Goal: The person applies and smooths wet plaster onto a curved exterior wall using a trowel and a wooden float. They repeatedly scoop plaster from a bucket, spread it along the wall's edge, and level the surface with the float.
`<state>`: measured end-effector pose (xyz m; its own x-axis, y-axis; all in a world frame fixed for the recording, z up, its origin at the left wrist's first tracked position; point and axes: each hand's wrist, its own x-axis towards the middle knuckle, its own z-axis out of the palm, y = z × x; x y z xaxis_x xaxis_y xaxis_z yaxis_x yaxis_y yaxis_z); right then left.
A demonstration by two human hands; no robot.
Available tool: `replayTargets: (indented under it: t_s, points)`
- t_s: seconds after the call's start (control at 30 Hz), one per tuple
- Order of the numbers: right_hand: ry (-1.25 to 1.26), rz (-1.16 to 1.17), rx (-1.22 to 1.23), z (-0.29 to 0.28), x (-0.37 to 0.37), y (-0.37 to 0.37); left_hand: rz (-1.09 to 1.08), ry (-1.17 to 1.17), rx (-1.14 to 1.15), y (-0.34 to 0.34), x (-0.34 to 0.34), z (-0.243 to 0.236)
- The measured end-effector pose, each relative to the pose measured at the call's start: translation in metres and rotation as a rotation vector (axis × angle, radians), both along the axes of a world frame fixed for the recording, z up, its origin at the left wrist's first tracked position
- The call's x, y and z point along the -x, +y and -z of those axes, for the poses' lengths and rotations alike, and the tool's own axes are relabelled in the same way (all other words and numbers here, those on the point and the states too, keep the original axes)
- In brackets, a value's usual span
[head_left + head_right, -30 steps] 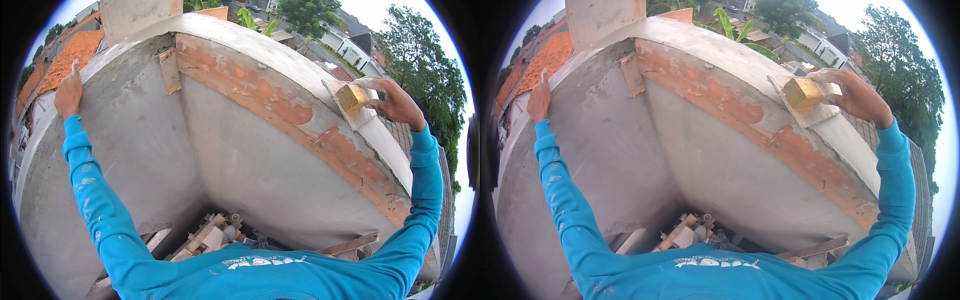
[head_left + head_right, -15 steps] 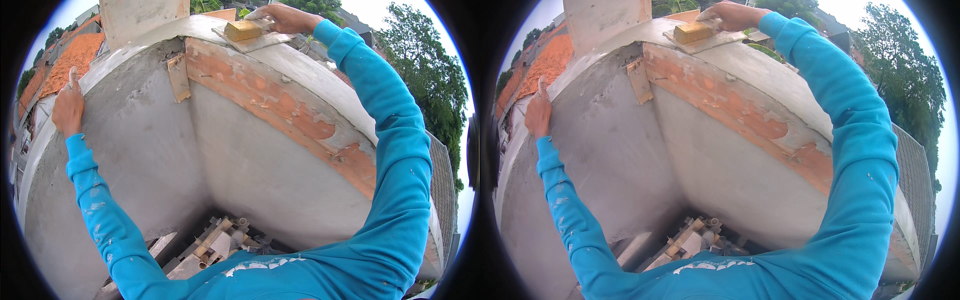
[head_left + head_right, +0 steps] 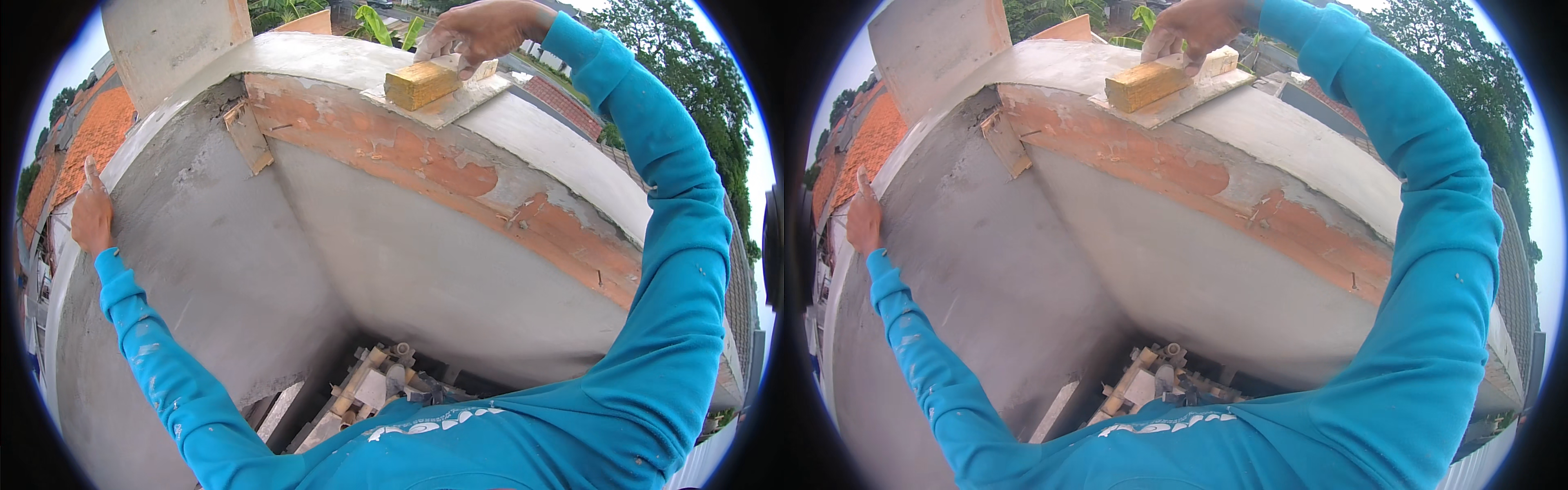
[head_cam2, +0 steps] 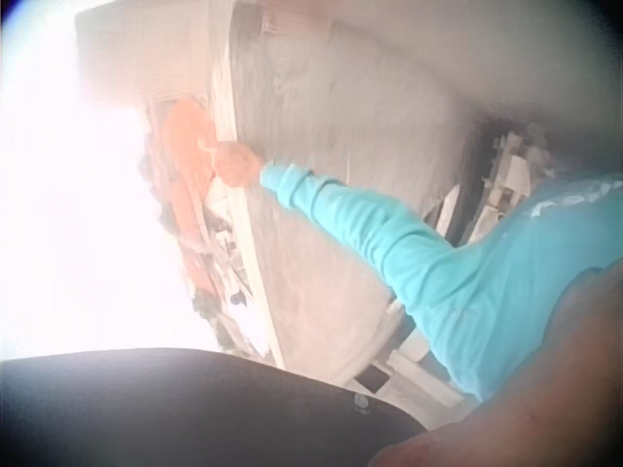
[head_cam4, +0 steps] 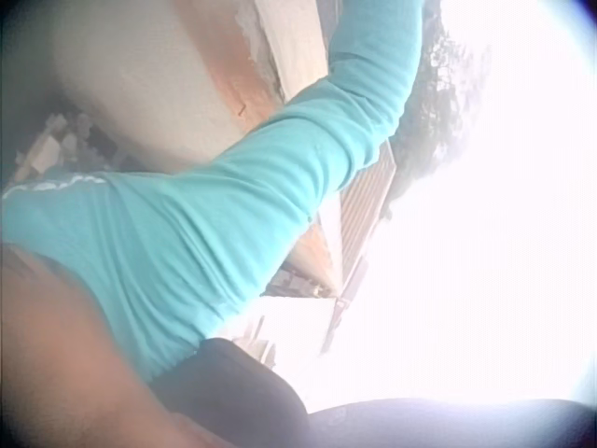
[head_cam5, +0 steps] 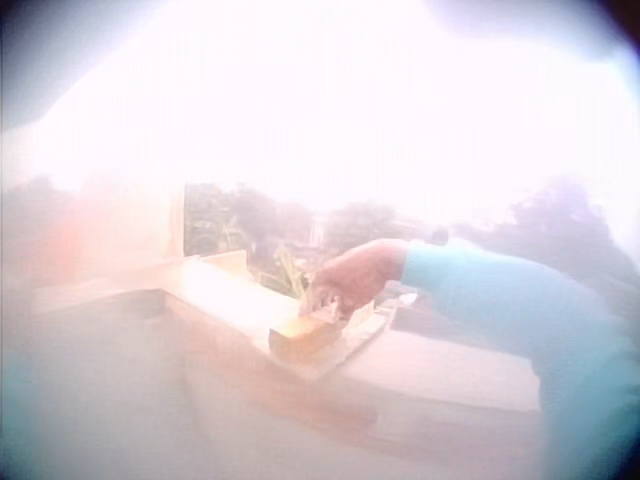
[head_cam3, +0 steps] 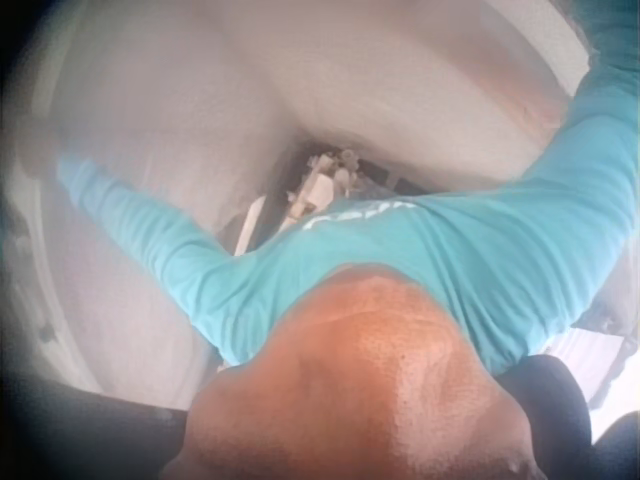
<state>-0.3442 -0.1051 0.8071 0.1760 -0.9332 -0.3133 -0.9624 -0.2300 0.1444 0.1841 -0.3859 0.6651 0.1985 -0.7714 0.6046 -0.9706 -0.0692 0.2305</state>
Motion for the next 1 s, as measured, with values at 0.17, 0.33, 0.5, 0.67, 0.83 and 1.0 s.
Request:
replayTargets:
  t_s: [0.17, 0.33, 0.5, 0.67, 0.83, 1.0]
  points:
    - [0.031, 0.255, 0.137, 0.001, 0.002, 0.160, 0.041, 0.013, 0.023, -0.006, -0.005, 0.002]
    - [0.120, 0.557, 0.046, -0.021, 0.005, 0.299, 0.071, -0.007, -0.068, -0.012, -0.016, -0.003]
    - [-0.245, 0.796, 0.503, -0.021, 0.054, 0.406, 0.060, 0.010, -0.085, -0.024, -0.004, 0.003]
    - [-0.102, 0.848, 0.597, 0.007, 0.065, 0.388, 0.075, -0.004, -0.112, -0.035, -0.027, 0.002]
    - [-0.129, 1.029, 0.489, 0.043, 0.062, 0.368, 0.069, -0.003, -0.034, -0.018, -0.010, 0.006]
    - [-0.135, 1.049, 0.524, 0.049, 0.026, 0.281, 0.030, -0.050, 0.123, -0.003, 0.001, 0.006]
